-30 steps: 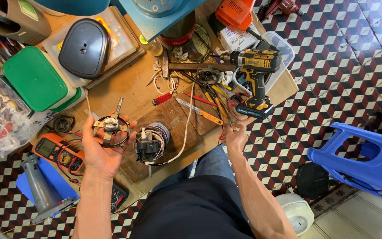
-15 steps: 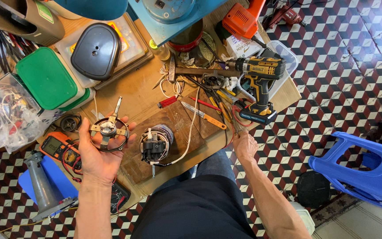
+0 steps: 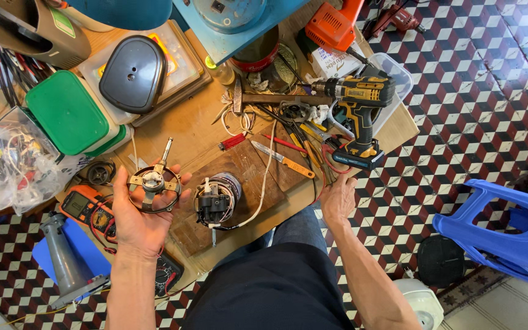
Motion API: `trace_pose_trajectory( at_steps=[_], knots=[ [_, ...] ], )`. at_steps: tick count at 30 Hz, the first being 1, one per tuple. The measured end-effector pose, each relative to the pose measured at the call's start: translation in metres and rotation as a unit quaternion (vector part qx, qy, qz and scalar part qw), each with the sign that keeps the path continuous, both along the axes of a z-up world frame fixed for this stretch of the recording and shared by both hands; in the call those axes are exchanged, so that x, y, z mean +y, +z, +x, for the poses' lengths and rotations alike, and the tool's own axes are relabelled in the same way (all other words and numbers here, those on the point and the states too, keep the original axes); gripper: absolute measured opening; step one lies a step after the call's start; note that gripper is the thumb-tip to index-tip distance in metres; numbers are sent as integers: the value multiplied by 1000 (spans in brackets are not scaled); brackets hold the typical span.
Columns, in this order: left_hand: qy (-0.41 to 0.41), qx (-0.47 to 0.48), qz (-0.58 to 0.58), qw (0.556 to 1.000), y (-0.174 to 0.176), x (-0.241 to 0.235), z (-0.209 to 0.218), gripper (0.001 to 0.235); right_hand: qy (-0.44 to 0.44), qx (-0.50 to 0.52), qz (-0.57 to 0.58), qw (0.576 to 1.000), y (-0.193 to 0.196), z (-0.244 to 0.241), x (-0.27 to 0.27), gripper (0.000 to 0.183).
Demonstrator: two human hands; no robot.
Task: The person disassembles a small electrical motor on a cluttered workbench, using a screwdriver to remove screws and separate the housing. They wipe internal components with a cloth, use a flashlight to inspect the interior, and handle the rotor and stator separately before placing them back on the table.
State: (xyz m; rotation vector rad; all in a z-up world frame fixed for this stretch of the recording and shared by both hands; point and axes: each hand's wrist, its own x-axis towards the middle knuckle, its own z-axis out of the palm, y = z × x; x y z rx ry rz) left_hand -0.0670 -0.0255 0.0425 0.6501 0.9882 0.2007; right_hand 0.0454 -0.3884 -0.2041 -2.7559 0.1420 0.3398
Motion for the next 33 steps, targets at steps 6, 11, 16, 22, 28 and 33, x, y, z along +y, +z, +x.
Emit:
trace_pose_trajectory(
  at_steps=[6,11,16,22,28,33],
  knots=[
    [0,12,0,1000,-1,-2,-5,69,-4,-42,37,998,-3,-7,-6,40],
    [2,12,-1,1000,-3,-2,-6,68,-14,11,32,999,3,-8,-6,40],
    [4,2,-2,1000,0,-1,-2,67,-19,46,45,998,13,-5,-4,47],
    [21,-53,-36,998,0,0,-1,67,13,110,16,994,6,3,-14,56],
    [71,-147,-103,981,-9,3,-1,70,77,245,-56,965,45,-1,-64,47],
    [82,-212,-104,968,-27,8,5,58,-34,317,107,942,97,-31,-73,47]
  ],
)
